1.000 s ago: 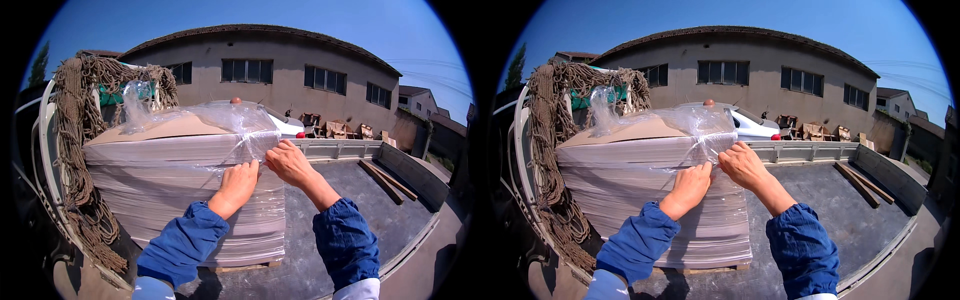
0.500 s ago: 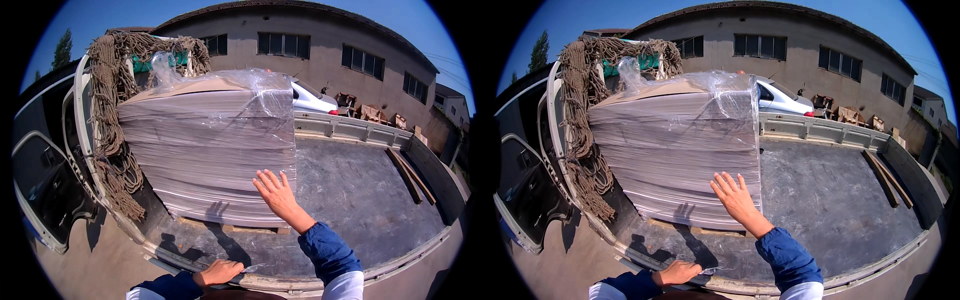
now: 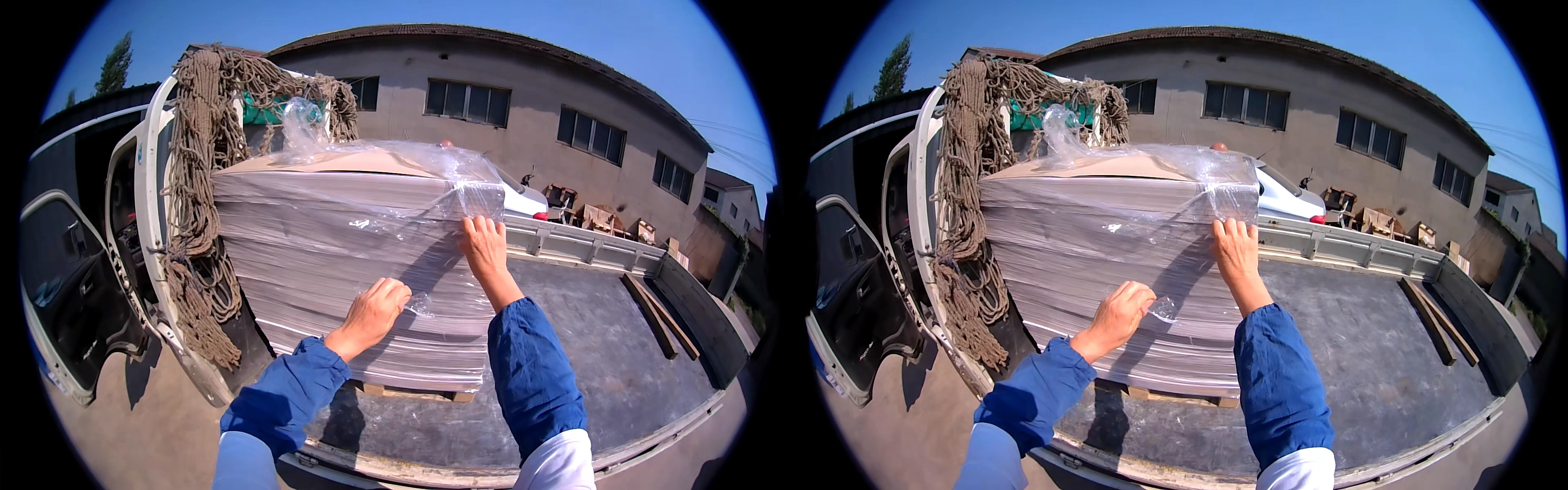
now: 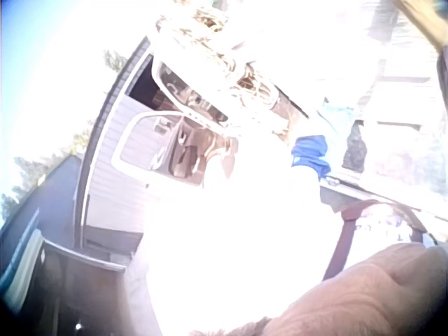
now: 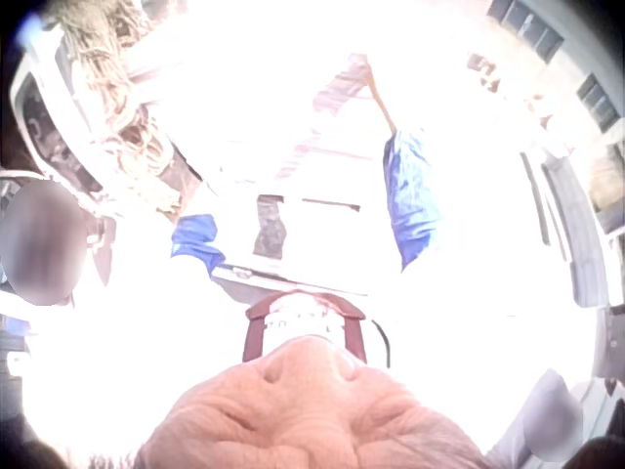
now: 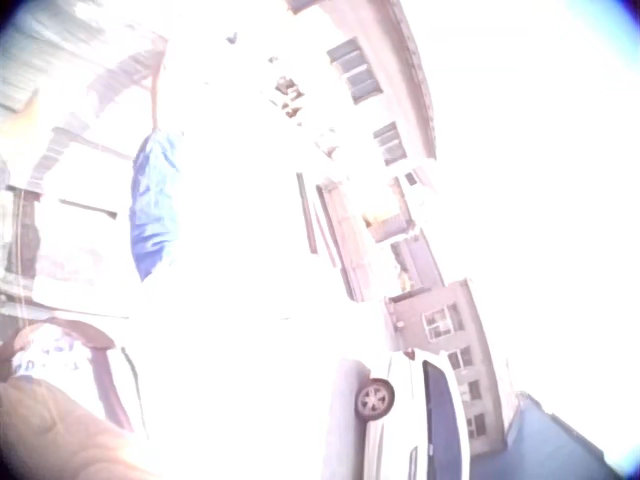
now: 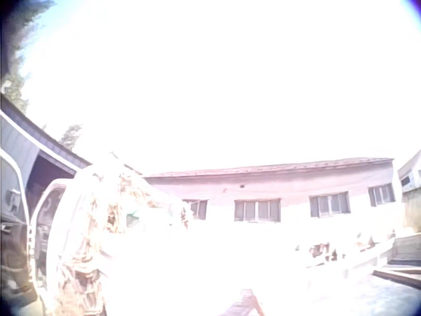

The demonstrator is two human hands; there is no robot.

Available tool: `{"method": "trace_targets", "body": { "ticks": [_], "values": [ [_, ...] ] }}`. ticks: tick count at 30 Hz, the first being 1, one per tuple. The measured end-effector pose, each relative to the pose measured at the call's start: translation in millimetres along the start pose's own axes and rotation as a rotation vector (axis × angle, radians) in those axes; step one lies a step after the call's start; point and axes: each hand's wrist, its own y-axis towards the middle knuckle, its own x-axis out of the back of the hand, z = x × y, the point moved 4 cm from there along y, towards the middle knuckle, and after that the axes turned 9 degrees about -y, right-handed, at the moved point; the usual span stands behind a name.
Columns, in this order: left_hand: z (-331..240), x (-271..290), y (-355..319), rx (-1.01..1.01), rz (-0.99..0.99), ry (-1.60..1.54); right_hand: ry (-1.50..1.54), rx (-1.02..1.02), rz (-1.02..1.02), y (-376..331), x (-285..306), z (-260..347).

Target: The person walks from a workshop to a parked truck and unwraps a stack of large boards. They remove the plastic wrapping and then repeatedly pick up individual boards from the stack, place them on a wooden pallet on the ground, and return them to the truck bed.

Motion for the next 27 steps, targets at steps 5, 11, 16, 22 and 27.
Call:
{"method": "trace_targets", "body": {
  "ticks": [5,11,16,22,27],
  "values": [
    [22,-18,75,-0.132,-0.108,0.082,-0.076,0.082,0.03,-10,-11,-10],
    [60,-49,119,-0.104,-0.123,0.423,-0.027,0.08,-0.021,0,-10,-13],
    [86,-64,121,-0.086,0.008,0.585,-0.01,0.145,0.008,-14,-18,-10],
    [83,-62,113,-0.01,0.095,0.296,0.14,0.198,-0.123,-6,8,-12],
    [69,-69,127,0.231,0.426,0.421,0.151,0.389,0.026,7,1,6]
  ]
}}
